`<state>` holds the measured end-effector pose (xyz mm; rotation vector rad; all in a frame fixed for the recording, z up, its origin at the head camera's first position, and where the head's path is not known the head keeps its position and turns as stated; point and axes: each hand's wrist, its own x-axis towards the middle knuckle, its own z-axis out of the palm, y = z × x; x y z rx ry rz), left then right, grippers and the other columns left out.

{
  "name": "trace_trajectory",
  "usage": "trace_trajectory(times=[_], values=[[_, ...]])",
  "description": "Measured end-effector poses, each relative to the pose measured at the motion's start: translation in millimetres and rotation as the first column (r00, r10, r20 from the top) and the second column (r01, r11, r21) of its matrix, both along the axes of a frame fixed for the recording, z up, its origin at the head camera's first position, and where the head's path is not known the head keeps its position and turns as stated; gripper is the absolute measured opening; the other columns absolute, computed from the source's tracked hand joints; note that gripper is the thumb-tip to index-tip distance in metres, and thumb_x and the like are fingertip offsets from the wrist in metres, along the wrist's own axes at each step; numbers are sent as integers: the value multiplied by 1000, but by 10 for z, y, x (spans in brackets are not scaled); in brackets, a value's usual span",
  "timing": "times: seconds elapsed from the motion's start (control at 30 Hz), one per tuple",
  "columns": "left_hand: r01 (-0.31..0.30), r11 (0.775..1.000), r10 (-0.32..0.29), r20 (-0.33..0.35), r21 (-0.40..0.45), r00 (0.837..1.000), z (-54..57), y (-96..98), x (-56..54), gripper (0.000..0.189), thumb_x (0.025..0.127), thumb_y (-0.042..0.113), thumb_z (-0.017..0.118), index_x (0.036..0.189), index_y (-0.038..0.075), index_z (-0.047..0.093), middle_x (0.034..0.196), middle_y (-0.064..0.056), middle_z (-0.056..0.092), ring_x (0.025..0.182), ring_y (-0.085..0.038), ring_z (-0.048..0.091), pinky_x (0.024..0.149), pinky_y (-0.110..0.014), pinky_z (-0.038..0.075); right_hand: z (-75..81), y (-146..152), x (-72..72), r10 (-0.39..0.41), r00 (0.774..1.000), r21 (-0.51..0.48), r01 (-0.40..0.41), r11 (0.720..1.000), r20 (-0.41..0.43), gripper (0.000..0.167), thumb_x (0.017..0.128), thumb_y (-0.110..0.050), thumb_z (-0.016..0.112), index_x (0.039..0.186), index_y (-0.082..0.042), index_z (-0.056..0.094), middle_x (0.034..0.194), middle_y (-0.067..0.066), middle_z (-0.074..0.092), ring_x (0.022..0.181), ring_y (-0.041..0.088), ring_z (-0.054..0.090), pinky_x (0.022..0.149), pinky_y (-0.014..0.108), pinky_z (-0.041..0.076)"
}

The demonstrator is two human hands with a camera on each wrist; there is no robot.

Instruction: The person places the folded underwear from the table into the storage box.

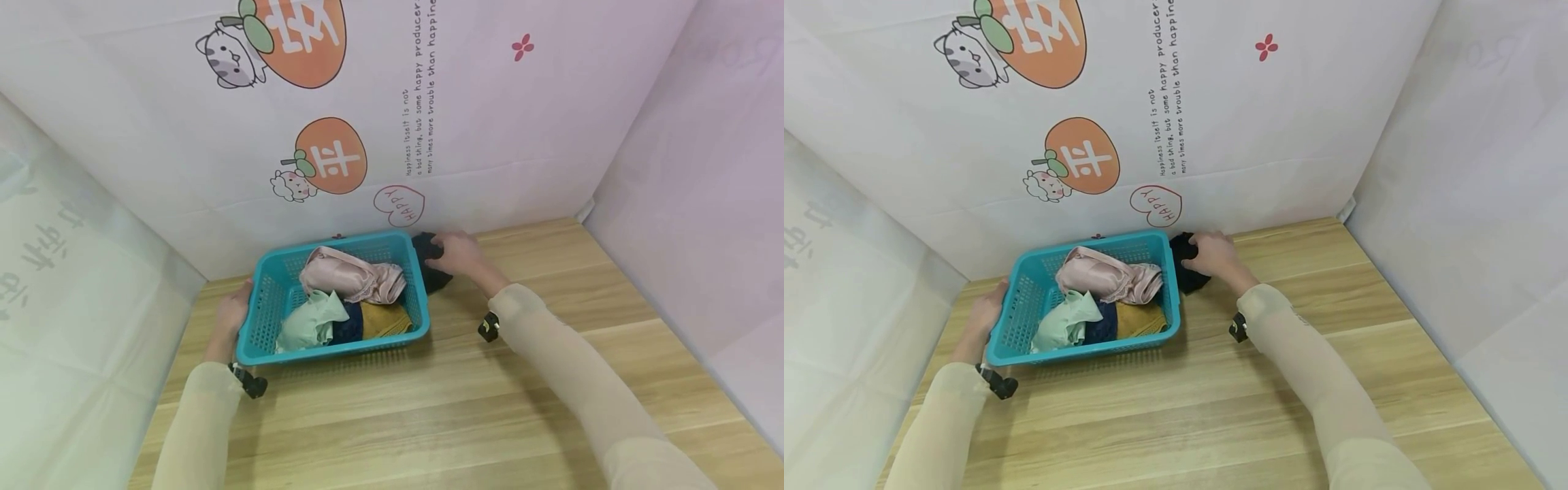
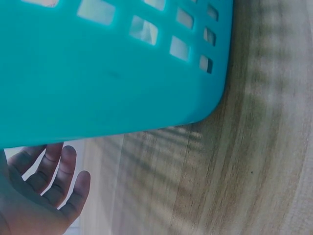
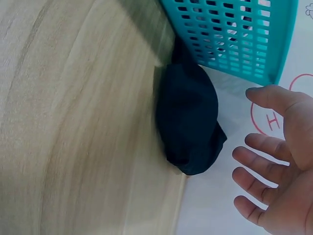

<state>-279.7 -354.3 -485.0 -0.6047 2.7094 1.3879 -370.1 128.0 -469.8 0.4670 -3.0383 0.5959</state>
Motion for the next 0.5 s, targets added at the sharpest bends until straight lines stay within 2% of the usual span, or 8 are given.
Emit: trace_trajectory(times=[0.17, 0.33, 0.5], values=[[10, 999, -10, -3, -37, 1000, 7, 0, -2, 63, 99, 71, 26, 75, 17, 49, 73, 0, 48, 73, -18, 53, 69, -31, 45, -62, -8, -54, 6, 1000, 31, -6, 1000, 2, 68, 85, -46, 74, 134, -3, 59, 138, 16, 61, 130, 39, 52, 110, 54, 40], [-10, 1000, 10, 10, 7, 1000, 0, -6, -4, 62, 98, 71, 29, 74, 18, 48, 69, 3, 48, 66, -15, 53, 66, -30, 47, -151, -2, -133, 4, 1000, 58, -5, 998, 21, 73, 83, -51, 75, 137, -4, 58, 141, 16, 59, 131, 41, 51, 111, 57, 38], [-7, 1000, 7, 13, 1, 1000, -1, -7, -7, 63, 97, 73, 28, 74, 18, 47, 68, 3, 47, 66, -15, 52, 65, -30, 47, -223, 2, -181, -10, 998, 69, 6, 998, 55, 78, 82, -55, 74, 140, -6, 55, 144, 15, 56, 134, 41, 48, 112, 59, 37]])
